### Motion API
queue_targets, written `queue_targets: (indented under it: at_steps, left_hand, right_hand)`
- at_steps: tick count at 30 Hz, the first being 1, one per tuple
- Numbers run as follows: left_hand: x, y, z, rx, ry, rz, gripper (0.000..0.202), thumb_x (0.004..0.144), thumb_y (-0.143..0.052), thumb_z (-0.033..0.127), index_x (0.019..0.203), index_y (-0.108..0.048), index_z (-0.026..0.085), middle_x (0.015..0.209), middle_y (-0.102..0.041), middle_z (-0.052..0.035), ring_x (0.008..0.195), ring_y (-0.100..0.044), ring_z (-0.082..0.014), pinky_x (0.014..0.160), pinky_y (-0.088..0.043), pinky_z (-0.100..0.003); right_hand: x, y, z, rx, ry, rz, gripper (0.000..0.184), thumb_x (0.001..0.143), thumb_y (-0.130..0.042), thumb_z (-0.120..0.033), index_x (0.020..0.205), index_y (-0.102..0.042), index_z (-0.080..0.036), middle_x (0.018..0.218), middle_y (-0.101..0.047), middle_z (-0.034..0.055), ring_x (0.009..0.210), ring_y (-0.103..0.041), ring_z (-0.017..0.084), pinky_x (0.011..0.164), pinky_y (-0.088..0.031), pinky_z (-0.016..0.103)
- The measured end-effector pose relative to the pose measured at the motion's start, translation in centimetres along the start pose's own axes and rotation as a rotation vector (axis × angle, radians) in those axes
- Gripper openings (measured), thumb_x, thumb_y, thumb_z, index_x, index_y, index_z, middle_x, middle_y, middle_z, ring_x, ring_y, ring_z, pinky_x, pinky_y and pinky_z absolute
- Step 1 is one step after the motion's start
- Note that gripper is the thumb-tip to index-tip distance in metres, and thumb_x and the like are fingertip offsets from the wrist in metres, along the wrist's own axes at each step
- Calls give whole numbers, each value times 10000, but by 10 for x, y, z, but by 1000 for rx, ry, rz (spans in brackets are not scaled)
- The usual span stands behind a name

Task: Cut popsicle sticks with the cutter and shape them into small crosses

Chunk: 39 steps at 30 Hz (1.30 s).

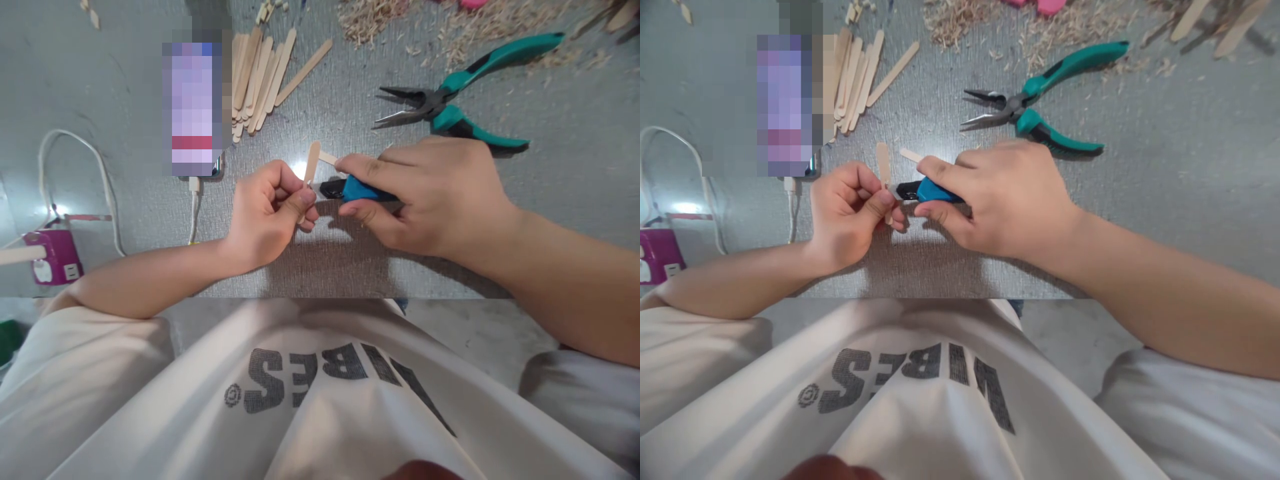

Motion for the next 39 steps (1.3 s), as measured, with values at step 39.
queue_targets:
  at_steps: [39]
  left_hand:
    - [7, -3, -4, -13, -127, -171, 502, 1134, -904, 660, 1009, -653, 244, 756, -806, 16, 641, -854, -185, 504, -592, -251]
  right_hand:
    - [-7, 4, 7, 71, 191, 239, 797, 1281, -335, -794, 1586, -849, -265, 833, -745, 55, 764, -670, 265, 739, -382, 427]
Point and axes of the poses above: each hand's wrist, its own x-axis towards the middle knuckle, its own y-axis out of the back of the hand, z = x × y, the point moved 8 cm from there along x, towards the middle knuckle
